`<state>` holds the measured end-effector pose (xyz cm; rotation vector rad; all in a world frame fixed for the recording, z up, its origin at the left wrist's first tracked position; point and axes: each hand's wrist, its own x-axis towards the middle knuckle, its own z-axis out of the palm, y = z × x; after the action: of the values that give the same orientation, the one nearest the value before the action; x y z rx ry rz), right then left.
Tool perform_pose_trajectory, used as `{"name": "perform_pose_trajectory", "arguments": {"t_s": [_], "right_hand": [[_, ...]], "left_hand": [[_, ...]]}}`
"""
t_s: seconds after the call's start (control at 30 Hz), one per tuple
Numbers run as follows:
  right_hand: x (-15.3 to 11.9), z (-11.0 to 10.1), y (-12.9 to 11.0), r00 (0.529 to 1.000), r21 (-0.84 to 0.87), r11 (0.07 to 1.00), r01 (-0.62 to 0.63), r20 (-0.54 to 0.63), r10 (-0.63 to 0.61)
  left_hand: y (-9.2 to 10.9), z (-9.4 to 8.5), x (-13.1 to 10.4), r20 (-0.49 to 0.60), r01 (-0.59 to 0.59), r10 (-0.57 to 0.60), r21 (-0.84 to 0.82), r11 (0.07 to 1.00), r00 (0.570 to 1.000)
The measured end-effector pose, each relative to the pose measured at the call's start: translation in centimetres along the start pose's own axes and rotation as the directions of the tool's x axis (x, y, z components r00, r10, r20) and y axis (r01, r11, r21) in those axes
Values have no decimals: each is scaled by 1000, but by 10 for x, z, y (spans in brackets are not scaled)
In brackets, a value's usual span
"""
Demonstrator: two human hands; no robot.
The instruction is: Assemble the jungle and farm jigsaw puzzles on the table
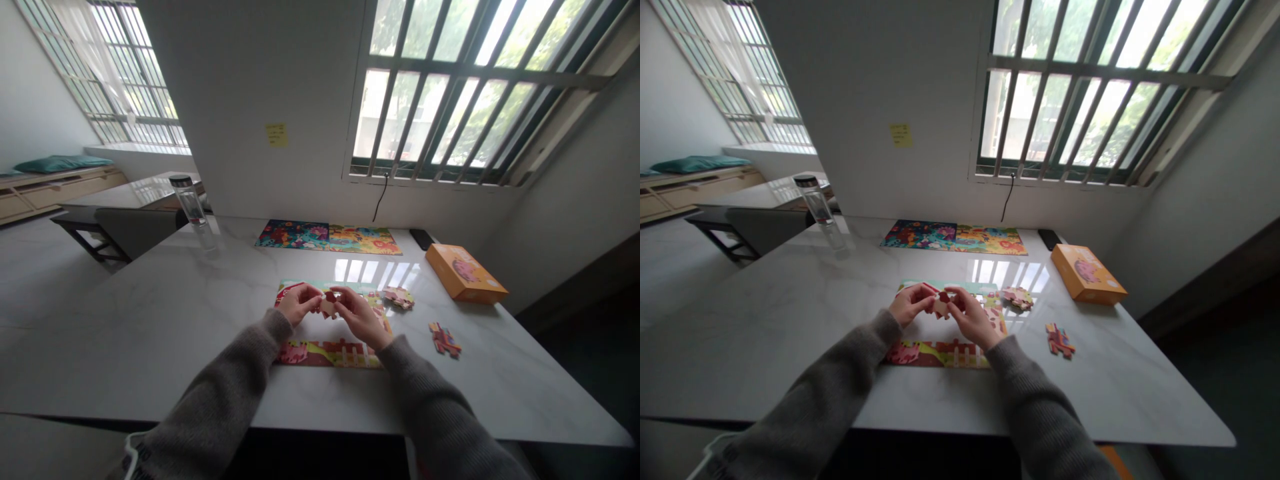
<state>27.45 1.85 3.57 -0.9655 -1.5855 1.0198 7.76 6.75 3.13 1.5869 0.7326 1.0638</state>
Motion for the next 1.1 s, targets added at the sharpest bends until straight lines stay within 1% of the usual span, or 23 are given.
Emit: {"name": "perform_pose_trajectory", "arguments": {"t_s": [0.07, 0.1, 0.17, 0.2, 0.27, 0.33, 0.4, 0.5, 0.57, 0.63, 0.7, 0.73, 0.8, 0.87, 0.93, 1.1], "right_hand": [[2, -2, 4, 997, 52, 998, -40, -69, 44], [2, -2, 5, 991, 80, 995, -63, -113, 72], [2, -2, 6, 976, 131, 986, -103, -180, 126], [2, -3, 6, 969, 150, 981, -121, -195, 149], [1, -3, 5, 962, 163, 974, -154, -200, 186], [0, -2, 4, 958, 159, 973, -169, -206, 200], [-1, -1, 3, 957, 174, 972, -158, -217, 194], [-2, 1, 2, 969, 216, 968, -125, -181, 166], [-3, 2, 0, 983, 200, 972, -124, -112, 148], [-4, 3, -3, 989, 161, 979, -128, -55, 139], [-5, 4, -6, 990, 129, 983, -131, -35, 136], [-6, 4, -7, 990, 123, 984, -132, -41, 138], [-6, 4, -8, 986, 130, 982, -140, -67, 150], [-7, 5, -7, 981, 157, 975, -155, -87, 170], [-7, 6, -6, 980, 183, 969, -164, -84, 182], [-6, 7, -4, 981, 207, 965, -158, -76, 177]], "left_hand": [[-1, 0, -2, -23, -63, 68, 183, 981, 997], [-1, 0, -4, -20, -111, 122, 292, 950, 992], [-3, 0, -5, 39, -221, 230, 476, 852, 972], [-5, -1, -6, 82, -269, 268, 533, 802, 960], [-7, -2, -6, 148, -335, 310, 594, 732, 939], [-8, -3, -6, 186, -367, 325, 626, 688, 927], [-8, -4, -6, 216, -386, 327, 647, 658, 920], [-5, -4, -6, 236, -404, 334, 647, 647, 913], [-3, -3, -6, 215, -400, 347, 640, 656, 913], [-1, -3, -6, 161, -380, 365, 632, 675, 917], [0, -2, -7, 114, -361, 376, 625, 693, 920], [1, -2, -7, 110, -360, 378, 623, 694, 919], [2, -1, -8, 143, -380, 379, 631, 677, 914], [3, 0, -8, 192, -411, 386, 652, 637, 902], [5, 0, -8, 225, -437, 398, 673, 596, 889], [5, -2, -8, 262, -461, 408, 710, 532, 874]]}}
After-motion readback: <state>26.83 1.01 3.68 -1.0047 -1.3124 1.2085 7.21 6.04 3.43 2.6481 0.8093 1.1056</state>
